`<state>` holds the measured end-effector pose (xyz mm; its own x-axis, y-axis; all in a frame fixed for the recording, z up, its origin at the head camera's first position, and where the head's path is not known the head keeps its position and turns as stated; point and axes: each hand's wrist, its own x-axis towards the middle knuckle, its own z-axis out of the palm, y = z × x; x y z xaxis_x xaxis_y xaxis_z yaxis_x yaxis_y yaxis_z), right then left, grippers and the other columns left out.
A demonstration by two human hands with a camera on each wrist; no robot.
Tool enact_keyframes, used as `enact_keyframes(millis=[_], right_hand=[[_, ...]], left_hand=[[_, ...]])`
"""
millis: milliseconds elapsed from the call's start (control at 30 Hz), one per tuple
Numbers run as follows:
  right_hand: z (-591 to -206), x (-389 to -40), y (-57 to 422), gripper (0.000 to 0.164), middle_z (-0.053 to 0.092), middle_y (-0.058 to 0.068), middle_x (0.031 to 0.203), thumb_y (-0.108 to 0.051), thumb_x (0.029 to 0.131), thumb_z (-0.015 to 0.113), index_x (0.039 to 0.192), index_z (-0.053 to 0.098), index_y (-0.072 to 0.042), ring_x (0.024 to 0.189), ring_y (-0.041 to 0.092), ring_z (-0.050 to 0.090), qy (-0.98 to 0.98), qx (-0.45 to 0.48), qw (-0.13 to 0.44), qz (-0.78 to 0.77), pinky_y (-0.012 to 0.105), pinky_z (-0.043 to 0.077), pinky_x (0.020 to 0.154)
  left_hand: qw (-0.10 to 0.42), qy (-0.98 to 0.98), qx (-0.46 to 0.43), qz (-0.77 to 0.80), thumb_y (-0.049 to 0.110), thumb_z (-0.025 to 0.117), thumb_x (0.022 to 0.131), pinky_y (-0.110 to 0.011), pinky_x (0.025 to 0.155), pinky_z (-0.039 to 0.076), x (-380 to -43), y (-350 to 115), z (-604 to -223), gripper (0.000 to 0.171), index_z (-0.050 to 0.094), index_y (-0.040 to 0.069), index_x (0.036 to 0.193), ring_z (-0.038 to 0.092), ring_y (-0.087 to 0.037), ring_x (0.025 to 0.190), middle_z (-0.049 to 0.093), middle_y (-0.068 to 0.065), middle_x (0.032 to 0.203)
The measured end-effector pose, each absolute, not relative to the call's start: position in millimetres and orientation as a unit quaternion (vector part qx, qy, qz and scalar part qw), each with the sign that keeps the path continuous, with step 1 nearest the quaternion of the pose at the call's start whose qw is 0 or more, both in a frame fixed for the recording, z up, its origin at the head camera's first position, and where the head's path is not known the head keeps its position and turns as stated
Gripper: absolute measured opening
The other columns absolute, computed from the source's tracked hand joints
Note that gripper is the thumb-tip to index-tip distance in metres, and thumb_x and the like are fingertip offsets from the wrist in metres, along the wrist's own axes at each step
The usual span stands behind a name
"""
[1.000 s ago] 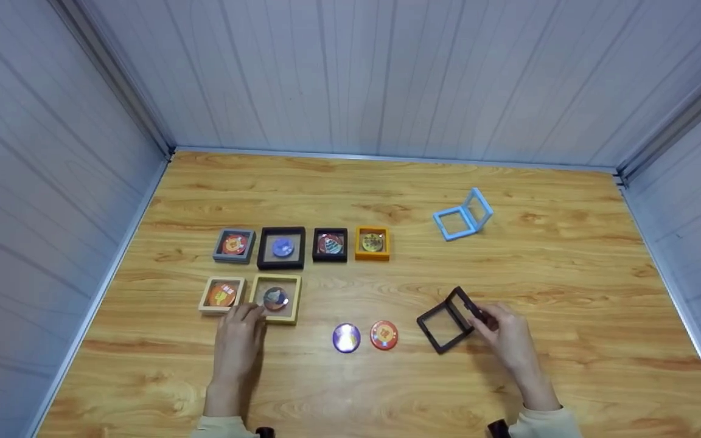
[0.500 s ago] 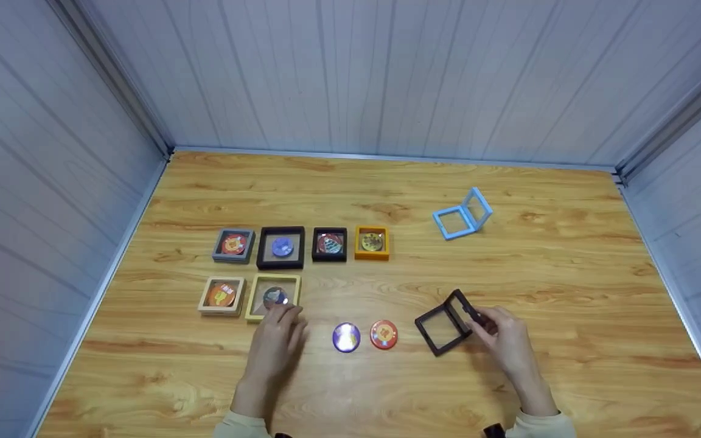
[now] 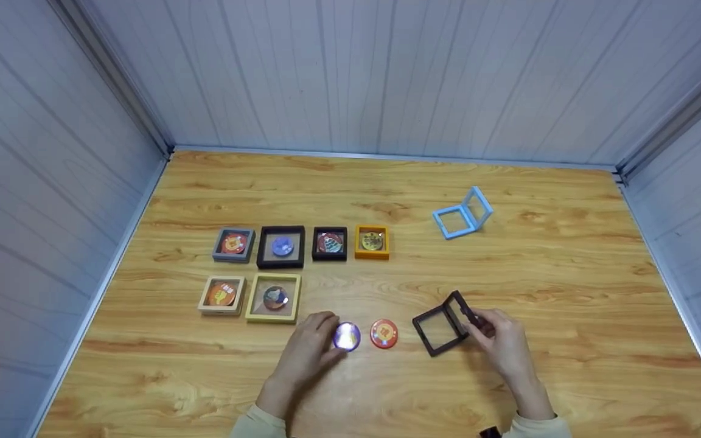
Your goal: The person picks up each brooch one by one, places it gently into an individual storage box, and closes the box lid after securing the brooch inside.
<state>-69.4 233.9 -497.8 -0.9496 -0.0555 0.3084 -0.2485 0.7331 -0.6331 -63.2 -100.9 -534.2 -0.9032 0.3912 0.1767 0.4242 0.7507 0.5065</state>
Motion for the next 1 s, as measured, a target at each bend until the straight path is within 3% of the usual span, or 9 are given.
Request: enact_keyframes(millis=[367,1000], right_hand=[[-499,-66,231,0.02,0.058,0.002,0.068,0.001,0.067,0.074,0.085,0.066,0.004,0.057,0.009,0.053,-0.919,0.078,0.136,0.361,0.018,0.046,0.049],[-499,-62,225,0.02,0.058,0.003,0.068,0.0,0.068,0.073,0.086,0.066,0.005,0.056,0.01,0.053,-0.918,0.067,0.126,0.369,0.02,0.047,0.05]], left_hand=[[-0.033,-0.94,-0.212,-0.265,0.035,0.069,0.074,-0.043,0.095,0.032,-65,-89,-536,0.063,0.048,-0.002,0.121,0.043,-0.028,0.112,0.048,-0.015,0.12],[0.014,-0.94,-0.244,-0.238,0.024,0.068,0.076,-0.04,0.088,0.038,-67,-79,-541,0.047,0.055,-0.004,0.111,0.049,-0.028,0.103,0.054,-0.014,0.109]])
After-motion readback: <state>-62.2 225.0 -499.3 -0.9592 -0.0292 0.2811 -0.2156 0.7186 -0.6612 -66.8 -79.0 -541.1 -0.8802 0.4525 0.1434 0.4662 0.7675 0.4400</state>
